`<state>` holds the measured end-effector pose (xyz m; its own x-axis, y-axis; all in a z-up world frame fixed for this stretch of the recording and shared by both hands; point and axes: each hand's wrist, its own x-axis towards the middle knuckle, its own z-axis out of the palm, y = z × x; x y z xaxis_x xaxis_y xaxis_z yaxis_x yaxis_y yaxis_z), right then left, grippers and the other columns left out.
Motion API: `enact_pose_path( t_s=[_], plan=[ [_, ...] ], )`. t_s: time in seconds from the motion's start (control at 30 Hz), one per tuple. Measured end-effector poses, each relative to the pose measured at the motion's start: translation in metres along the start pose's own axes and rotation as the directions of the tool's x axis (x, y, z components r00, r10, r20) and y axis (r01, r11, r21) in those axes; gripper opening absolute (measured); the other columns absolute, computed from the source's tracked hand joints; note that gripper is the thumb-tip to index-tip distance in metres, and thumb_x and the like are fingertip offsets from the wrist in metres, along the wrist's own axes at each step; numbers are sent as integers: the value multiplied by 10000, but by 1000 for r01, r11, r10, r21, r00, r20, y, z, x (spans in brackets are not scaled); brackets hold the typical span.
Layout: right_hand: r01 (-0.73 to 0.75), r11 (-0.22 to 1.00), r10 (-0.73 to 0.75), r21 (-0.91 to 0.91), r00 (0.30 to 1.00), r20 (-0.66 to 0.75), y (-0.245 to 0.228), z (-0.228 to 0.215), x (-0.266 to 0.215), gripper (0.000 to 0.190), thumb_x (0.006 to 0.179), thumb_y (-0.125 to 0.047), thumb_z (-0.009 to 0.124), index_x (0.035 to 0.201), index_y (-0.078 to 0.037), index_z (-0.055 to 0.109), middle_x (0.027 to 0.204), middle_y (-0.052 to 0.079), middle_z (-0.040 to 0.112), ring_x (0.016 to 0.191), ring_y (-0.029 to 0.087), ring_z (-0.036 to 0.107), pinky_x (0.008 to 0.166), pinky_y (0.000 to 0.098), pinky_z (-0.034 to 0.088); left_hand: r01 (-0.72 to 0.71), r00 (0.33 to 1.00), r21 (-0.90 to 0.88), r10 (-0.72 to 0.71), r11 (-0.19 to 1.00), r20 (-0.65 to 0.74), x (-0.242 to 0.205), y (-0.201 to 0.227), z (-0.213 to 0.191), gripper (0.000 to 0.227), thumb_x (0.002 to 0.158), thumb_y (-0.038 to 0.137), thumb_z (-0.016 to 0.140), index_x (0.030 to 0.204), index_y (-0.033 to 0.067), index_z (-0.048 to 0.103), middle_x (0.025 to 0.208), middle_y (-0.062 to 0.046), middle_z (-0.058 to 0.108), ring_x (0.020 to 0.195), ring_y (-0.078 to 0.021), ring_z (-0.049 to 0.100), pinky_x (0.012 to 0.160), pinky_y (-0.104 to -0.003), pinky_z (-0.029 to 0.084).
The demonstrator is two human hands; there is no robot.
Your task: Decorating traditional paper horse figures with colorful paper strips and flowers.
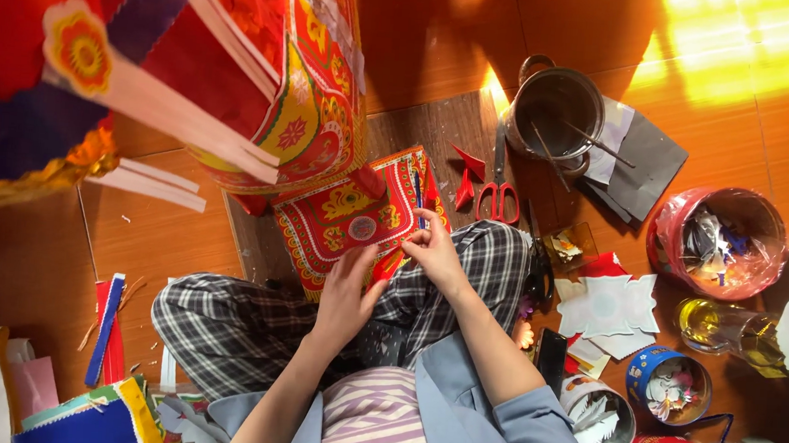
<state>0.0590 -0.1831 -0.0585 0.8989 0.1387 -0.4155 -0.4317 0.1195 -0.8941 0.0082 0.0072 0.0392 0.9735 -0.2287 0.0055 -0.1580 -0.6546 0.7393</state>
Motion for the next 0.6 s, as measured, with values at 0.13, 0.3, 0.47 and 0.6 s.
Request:
enact_pose_path(
  t_s=[0.13, 0.3, 0.47, 0.6],
  plan=[
    [-30, 998, 33, -55, 998, 47, 8, -7, 22, 690, 769, 51, 671, 1383, -163, 439, 734, 131, 667, 561, 186, 679, 459, 242, 554, -283, 959, 392, 269, 875, 93, -9, -35, 43, 299, 876, 241, 610, 1173, 213, 631, 1132, -34, 605, 776, -254, 652, 642, -357, 541],
    [48, 723, -156, -689, 983, -95, 0, -32, 52, 296, 828, -158, 671, 1101, -258, 728, 922, 8, 752, 933, 208, 708, 828, 343, 551, -304, 952, 578, 220, 757, 212, -4, -68, 75, 335, 888, 183, 527, 1199, 299, 573, 918, -12, 542, 654, -213, 617, 512, -320, 514],
    [-27, 418, -112, -908, 990, -81, 63, -70, 115, 282, 771, -144, 750, 1053, -149, 735, 931, 163, 611, 889, 376, 691, 785, 442, 583, -185, 947, 350, 72, 918, 313, 3, -49, 50, 455, 885, -7, 521, 1293, 191, 561, 972, -72, 532, 747, -264, 631, 550, -287, 505],
    [-73, 379, -9, -923, 997, -83, 104, -76, 142, 145, 769, -191, 776, 913, -176, 759, 970, 146, 531, 924, 366, 685, 815, 422, 570, -97, 941, 255, 5, 962, 339, 6, -54, 56, 473, 865, -91, 536, 1296, 101, 564, 1003, -121, 540, 850, -339, 645, 619, -319, 537]
  ],
)
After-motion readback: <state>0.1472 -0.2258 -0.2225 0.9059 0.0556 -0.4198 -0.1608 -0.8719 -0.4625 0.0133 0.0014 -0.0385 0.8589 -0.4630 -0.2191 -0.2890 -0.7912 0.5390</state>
